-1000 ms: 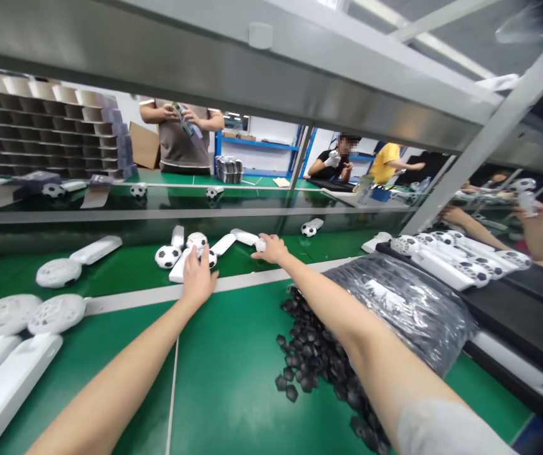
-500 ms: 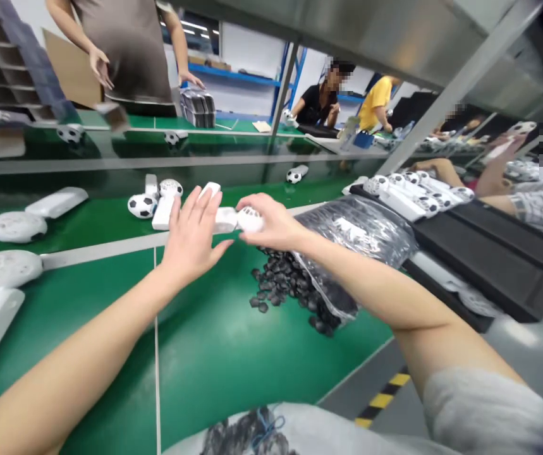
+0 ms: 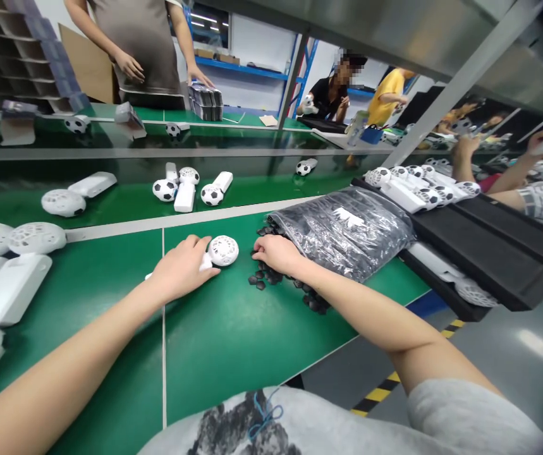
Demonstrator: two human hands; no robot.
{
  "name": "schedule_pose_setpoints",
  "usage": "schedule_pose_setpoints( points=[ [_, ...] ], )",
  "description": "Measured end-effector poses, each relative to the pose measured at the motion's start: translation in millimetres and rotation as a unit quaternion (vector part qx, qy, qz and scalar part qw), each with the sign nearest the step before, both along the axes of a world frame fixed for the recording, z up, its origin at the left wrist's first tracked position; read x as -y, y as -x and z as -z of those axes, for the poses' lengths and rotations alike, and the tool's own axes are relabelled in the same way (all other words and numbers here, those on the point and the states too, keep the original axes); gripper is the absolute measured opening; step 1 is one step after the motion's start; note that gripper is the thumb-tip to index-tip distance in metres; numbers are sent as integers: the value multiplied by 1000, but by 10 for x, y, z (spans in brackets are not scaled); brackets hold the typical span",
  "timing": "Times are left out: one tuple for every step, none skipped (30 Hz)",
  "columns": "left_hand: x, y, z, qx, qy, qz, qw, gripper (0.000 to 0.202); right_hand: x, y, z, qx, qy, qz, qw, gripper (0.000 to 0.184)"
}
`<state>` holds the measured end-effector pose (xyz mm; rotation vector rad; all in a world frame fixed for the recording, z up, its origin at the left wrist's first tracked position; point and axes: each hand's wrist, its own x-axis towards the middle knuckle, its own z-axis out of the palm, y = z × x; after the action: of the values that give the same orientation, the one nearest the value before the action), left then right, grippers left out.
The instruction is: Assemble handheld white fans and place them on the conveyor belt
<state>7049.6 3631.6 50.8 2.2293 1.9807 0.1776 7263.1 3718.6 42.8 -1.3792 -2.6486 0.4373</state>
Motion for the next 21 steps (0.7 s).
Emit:
schedule_pose_setpoints(
  points=[
    [-12, -9, -4, 20, -3, 8, 1000, 60, -12, 11, -8, -7, 6, -9, 1000, 5],
    [-23, -21, -7, 30, -4, 15, 999, 60, -22, 17, -18, -14, 11, -20, 1000, 5],
    [-31, -35, -8, 32, -4, 19, 999, 60, -29, 17, -26, -22, 18, -32, 999, 7],
    [-35, -50, -6, 28, -4, 19, 999, 60, -30, 14, -33, -28, 25, -44, 998, 8],
    [-35, -66, -1, 22, -5, 15, 1000, 61, -23, 8, -38, -31, 31, -54, 998, 9],
    [-31, -80, 6, 17, -8, 9, 1000, 61, -7, 3, -41, -37, 38, -58, 997, 9],
    [-23, -92, 14, 15, -11, 3, 1000, 61, 17, -1, -45, -49, 45, -61, 996, 10],
    [-13, -101, 22, 14, -13, -1, 1000, 61, 49, -2, -50, -66, 49, -64, 995, 11],
    [-3, -107, 29, 15, -15, -2, 1000, 61, 87, 2, -57, -87, 47, -71, 993, 11],
    [7, -111, 33, 17, -14, 0, 1000, 61, 129, 9, -68, -112, 40, -82, 989, 12],
    [15, -112, 36, 20, -13, 3, 1000, 61, 172, 20, -82, -139, 32, -96, 985, 11],
    [21, -111, 37, 24, -11, 6, 1000, 61, 215, 35, -99, -161, 25, -112, 980, 11],
    [25, -108, 36, 30, -8, 7, 1000, 61, 256, 51, -117, -176, 19, -126, 976, 10],
    [27, -105, 34, 36, -4, 6, 999, 61, 291, 69, -133, -187, 17, -136, 973, 9],
    [27, -102, 31, 44, 0, 3, 999, 62, 320, 85, -145, -194, 16, -140, 971, 8],
    [25, -98, 27, 54, 3, 0, 999, 63, 342, 101, -152, -196, 15, -141, 970, 7],
    [21, -95, 23, 66, 2, -2, 998, 64, 356, 114, -152, -195, 12, -138, 971, 6],
    [15, -93, 18, 80, 0, -2, 997, 66, 362, 126, -147, -194, 7, -136, 972, 5],
    [8, -91, 14, 95, -4, 0, 995, 69, 363, 136, -135, -194, 0, -135, 972, 5],
    [-2, -92, 10, 109, -5, 4, 994, 71, 358, 145, -120, -195, -9, -138, 971, 4],
    [-12, -94, 8, 122, -4, 9, 993, 74, 352, 154, -101, -196, -20, -146, 970, 5]
  ],
)
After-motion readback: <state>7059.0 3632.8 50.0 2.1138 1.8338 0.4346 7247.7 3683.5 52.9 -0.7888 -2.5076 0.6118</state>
